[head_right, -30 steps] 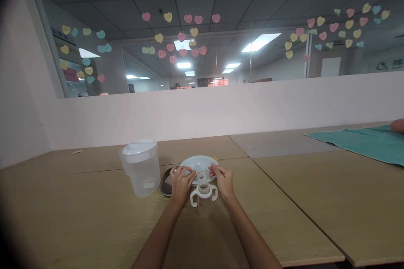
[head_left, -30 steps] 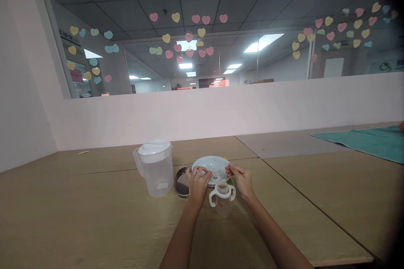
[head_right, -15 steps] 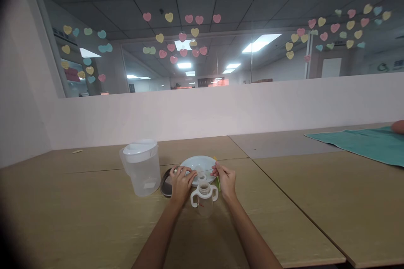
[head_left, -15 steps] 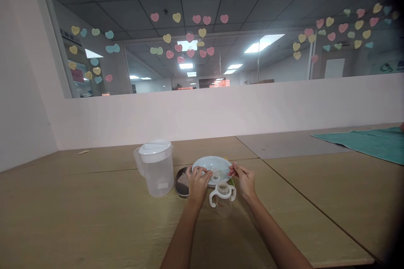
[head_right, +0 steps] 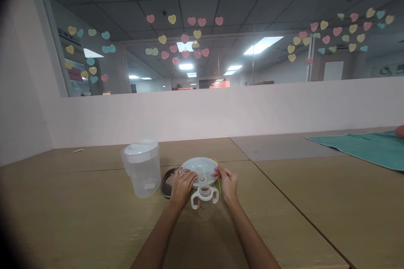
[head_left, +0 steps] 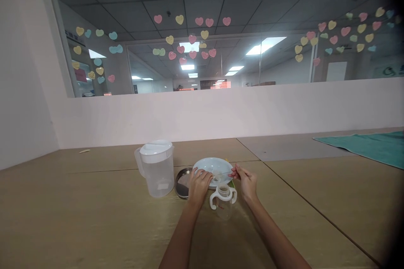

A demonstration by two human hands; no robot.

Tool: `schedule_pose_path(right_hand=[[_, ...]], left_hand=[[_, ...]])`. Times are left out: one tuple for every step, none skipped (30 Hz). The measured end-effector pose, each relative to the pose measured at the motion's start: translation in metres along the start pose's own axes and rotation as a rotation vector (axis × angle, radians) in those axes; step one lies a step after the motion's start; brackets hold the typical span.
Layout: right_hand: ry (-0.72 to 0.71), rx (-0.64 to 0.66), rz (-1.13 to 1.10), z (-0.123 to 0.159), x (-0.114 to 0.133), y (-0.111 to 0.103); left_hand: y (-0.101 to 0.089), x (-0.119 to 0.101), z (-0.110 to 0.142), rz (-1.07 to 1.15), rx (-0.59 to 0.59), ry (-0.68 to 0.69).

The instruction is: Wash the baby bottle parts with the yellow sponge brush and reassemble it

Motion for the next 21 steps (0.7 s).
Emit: schedule_pose_path(right_hand=[[-0.001, 0.018, 0.005, 0.002, -0.002, 0.001], [-0.004, 0.042, 0.013, 0.003, -0.003, 0.002], [-0.009, 0.065, 0.024, 0.005, -0.005, 0.003], [-0.016, 0.083, 0.035, 0.006, -0.006, 0.003], [-0.022, 0.094, 0.043, 0.006, -0.007, 0.004], [-0.025, 0.097, 0.047, 0.007, -0.008, 0.003], [-0.024, 0.095, 0.045, 0.007, -0.008, 0.003], [-0.02, 0.092, 0.04, 0.006, -0.009, 0.003], [-0.013, 0.09, 0.031, 0.006, -0.009, 0.002], [-0.004, 0.091, 0.021, 0.005, -0.01, 0.002], [0.005, 0.094, 0.012, 0.005, -0.01, 0.001], [0.011, 0.097, 0.006, 0.005, -0.011, 0.001], [0.014, 0.1, 0.001, 0.005, -0.011, 0.001], [0.015, 0.107, -0.002, 0.005, -0.011, 0.001], [0.017, 0.117, -0.003, 0.005, -0.011, 0.002], [0.019, 0.131, -0.003, 0.005, -0.011, 0.002], [0.022, 0.149, -0.002, 0.005, -0.01, 0.003], [0.026, 0.168, 0.001, 0.005, -0.01, 0.004], [0.028, 0.184, 0.004, 0.005, -0.009, 0.004], [0.028, 0.193, 0.008, 0.005, -0.009, 0.004], [0.026, 0.198, 0.011, 0.005, -0.008, 0.004]], left_hand=[[-0.001, 0.001, 0.001, 0.003, 0.006, 0.0], [-0.001, 0.002, 0.002, 0.007, 0.01, -0.005], [-0.002, 0.003, 0.003, 0.01, 0.012, -0.015], [-0.002, 0.003, 0.004, 0.015, 0.012, -0.026], [-0.003, 0.004, 0.005, 0.021, 0.012, -0.037], [-0.003, 0.005, 0.006, 0.027, 0.013, -0.047], [-0.003, 0.006, 0.007, 0.035, 0.014, -0.054], [-0.003, 0.007, 0.007, 0.043, 0.016, -0.061], [-0.003, 0.008, 0.008, 0.051, 0.018, -0.065], [-0.003, 0.008, 0.008, 0.058, 0.02, -0.069], [-0.003, 0.008, 0.008, 0.064, 0.021, -0.073], [-0.003, 0.008, 0.008, 0.069, 0.022, -0.075], [-0.003, 0.007, 0.008, 0.073, 0.023, -0.078], [-0.003, 0.005, 0.008, 0.076, 0.025, -0.079], [-0.003, 0.003, 0.007, 0.079, 0.028, -0.077], [-0.003, -0.001, 0.007, 0.081, 0.034, -0.072], [-0.003, -0.004, 0.007, 0.084, 0.042, -0.065], [-0.003, -0.008, 0.006, 0.086, 0.049, -0.06], [-0.002, -0.011, 0.006, 0.085, 0.055, -0.06], [-0.002, -0.014, 0.005, 0.081, 0.06, -0.065], [-0.002, -0.015, 0.005, 0.072, 0.062, -0.076]])
Point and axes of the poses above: each hand's wrist, its own z-axis away from the middle knuckle, its own y-axis out of the palm, x = y × z, the point moved 1 cm from there along -z, towards the middle knuckle, and after that the axes turned 10 degrees about -y, right-handed, at the moved point
